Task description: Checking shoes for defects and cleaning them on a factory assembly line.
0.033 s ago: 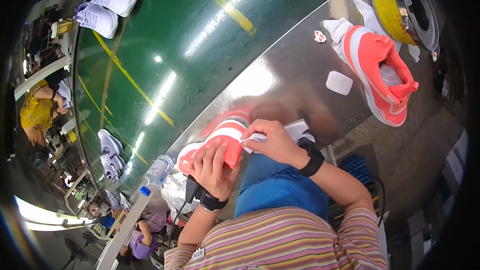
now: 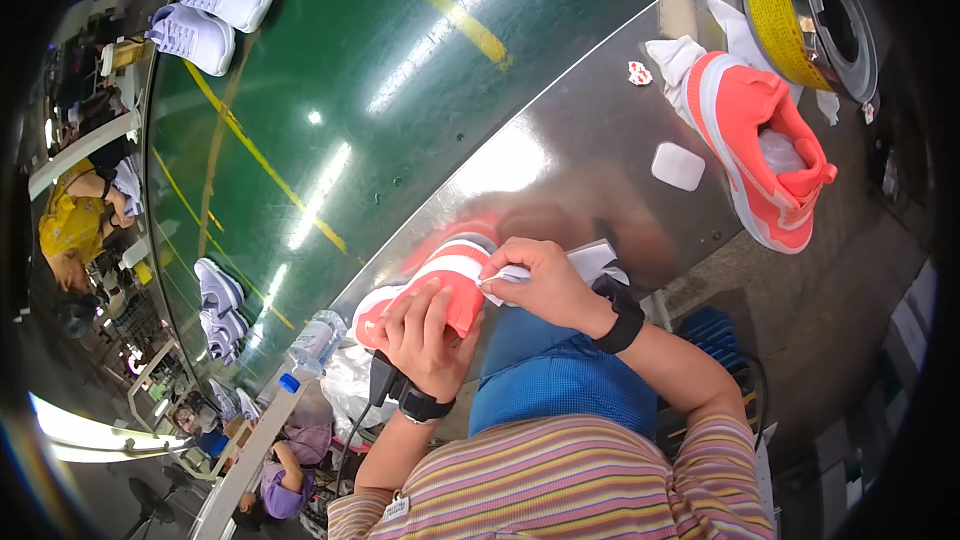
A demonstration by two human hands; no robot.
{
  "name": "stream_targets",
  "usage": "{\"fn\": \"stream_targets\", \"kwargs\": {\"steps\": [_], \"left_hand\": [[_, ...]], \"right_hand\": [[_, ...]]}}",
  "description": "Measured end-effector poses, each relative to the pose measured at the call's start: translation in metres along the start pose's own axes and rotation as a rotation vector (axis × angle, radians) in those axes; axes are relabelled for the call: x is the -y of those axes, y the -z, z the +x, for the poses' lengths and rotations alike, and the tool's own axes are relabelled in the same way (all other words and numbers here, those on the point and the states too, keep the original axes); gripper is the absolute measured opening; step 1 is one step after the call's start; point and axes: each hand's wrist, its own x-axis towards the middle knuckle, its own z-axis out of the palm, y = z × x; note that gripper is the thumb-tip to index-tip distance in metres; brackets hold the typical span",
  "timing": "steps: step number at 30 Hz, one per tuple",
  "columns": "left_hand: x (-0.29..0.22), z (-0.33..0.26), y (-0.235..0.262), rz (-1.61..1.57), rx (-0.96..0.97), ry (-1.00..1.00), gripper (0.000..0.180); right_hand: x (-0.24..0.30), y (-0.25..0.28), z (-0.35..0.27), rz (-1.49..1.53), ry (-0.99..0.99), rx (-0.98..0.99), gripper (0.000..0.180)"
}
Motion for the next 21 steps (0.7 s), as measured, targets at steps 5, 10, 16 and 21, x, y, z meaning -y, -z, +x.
{"fn": "stream_targets", "kwargs": {"steps": [5, 10, 16, 21], "left_hand": [[-0.002, -0.001, -0.003, -0.029, -0.039, 0.038, 0.048], [-0.003, -0.001, -0.002, -0.006, -0.072, 0.035, 0.046], [-0.011, -0.018, -0.01, 0.041, -0.136, 0.009, 0.047], [-0.026, -0.037, -0.02, 0.149, -0.234, 0.048, 0.024]], "right_hand": [[-0.003, 0.0, -0.001, 0.047, 0.0, 0.003, 0.009], [-0.007, -0.003, 0.0, 0.215, -0.083, 0.003, 0.009], [-0.001, 0.007, -0.002, -0.198, 0.105, -0.013, 0.008], [0.008, 0.013, 0.0, 0.008, 0.065, 0.087, 0.007]]}}
